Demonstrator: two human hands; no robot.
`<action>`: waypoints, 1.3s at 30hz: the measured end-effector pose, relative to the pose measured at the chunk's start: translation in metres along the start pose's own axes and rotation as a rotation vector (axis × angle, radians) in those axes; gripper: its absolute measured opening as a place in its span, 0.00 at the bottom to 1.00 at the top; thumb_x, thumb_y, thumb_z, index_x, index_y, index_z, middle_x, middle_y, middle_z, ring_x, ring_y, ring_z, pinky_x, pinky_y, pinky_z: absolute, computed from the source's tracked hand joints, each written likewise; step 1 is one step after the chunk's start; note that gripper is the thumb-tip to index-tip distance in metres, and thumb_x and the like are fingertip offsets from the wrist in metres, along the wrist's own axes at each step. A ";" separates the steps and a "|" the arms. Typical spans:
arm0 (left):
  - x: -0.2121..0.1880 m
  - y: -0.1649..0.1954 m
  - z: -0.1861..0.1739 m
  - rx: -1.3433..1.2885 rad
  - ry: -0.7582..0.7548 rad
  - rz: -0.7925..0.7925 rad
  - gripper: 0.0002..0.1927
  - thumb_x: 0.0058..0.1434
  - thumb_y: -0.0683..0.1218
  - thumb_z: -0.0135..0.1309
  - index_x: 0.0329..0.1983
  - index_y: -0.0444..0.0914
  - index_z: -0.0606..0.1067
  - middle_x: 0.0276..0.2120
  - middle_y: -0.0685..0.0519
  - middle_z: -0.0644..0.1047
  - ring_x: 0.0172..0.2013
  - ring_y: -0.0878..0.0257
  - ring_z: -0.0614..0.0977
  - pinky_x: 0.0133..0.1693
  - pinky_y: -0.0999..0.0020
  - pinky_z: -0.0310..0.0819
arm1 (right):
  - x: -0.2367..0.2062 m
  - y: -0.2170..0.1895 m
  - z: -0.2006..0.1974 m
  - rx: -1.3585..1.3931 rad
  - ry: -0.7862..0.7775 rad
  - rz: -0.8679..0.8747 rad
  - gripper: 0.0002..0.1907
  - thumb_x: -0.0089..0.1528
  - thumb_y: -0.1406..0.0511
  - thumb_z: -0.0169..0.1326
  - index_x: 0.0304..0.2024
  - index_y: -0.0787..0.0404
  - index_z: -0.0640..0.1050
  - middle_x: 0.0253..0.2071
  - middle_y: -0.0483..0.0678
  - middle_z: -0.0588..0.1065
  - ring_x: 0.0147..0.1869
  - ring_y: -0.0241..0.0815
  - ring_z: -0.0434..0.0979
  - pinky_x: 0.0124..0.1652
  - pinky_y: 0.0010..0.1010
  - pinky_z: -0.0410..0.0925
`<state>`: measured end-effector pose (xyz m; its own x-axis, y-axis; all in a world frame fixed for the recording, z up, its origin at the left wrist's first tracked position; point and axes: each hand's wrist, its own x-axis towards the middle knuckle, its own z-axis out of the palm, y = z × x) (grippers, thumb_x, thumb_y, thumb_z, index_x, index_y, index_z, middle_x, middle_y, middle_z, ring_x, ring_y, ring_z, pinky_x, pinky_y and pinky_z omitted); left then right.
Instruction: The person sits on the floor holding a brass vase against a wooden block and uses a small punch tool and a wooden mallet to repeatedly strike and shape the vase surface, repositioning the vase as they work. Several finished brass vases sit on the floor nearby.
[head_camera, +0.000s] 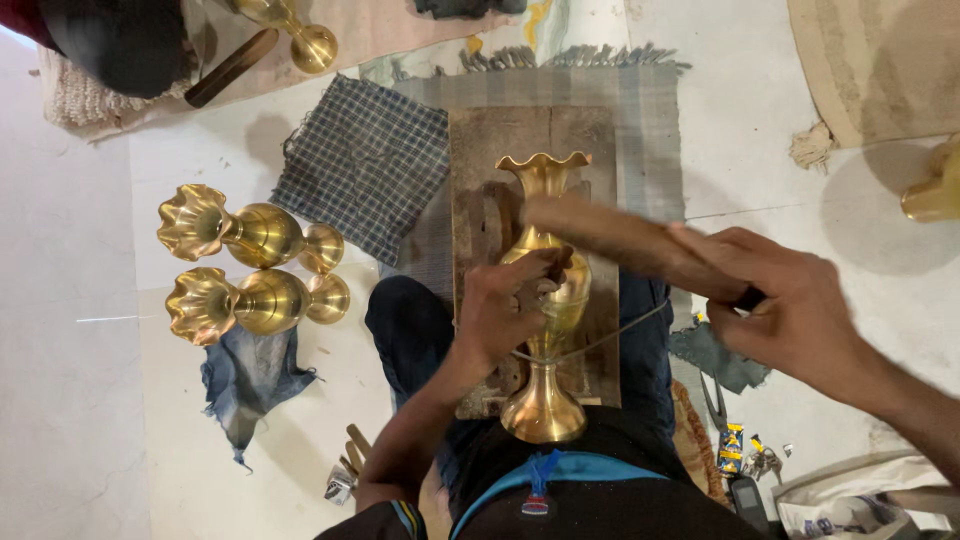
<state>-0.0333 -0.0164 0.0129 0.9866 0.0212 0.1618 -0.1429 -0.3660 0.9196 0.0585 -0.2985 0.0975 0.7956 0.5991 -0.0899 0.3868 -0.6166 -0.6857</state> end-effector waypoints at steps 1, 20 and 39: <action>-0.002 0.001 0.002 0.017 0.032 0.002 0.33 0.43 0.37 0.57 0.58 0.37 0.78 0.45 0.47 0.84 0.44 0.58 0.89 0.46 0.68 0.82 | 0.007 -0.003 -0.001 0.005 -0.012 -0.026 0.47 0.45 0.76 0.56 0.68 0.41 0.70 0.46 0.42 0.80 0.31 0.33 0.78 0.31 0.26 0.71; -0.027 0.009 0.037 0.044 0.457 -0.036 0.27 0.45 0.33 0.56 0.52 0.30 0.77 0.40 0.44 0.84 0.40 0.58 0.88 0.44 0.65 0.81 | 0.066 -0.062 -0.023 -0.719 -0.378 -0.104 0.52 0.49 0.68 0.56 0.75 0.31 0.61 0.52 0.35 0.76 0.24 0.38 0.76 0.19 0.30 0.66; -0.033 -0.013 0.061 0.089 0.647 0.026 0.06 0.62 0.34 0.53 0.36 0.32 0.80 0.32 0.49 0.84 0.30 0.64 0.86 0.32 0.70 0.81 | 0.064 -0.082 -0.023 -0.695 -0.326 -0.206 0.51 0.48 0.67 0.57 0.74 0.33 0.63 0.48 0.35 0.77 0.26 0.38 0.78 0.22 0.33 0.68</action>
<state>-0.0588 -0.0694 -0.0264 0.7321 0.5571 0.3920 -0.1313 -0.4492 0.8837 0.0881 -0.2215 0.1640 0.5415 0.7888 -0.2908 0.7992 -0.5903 -0.1132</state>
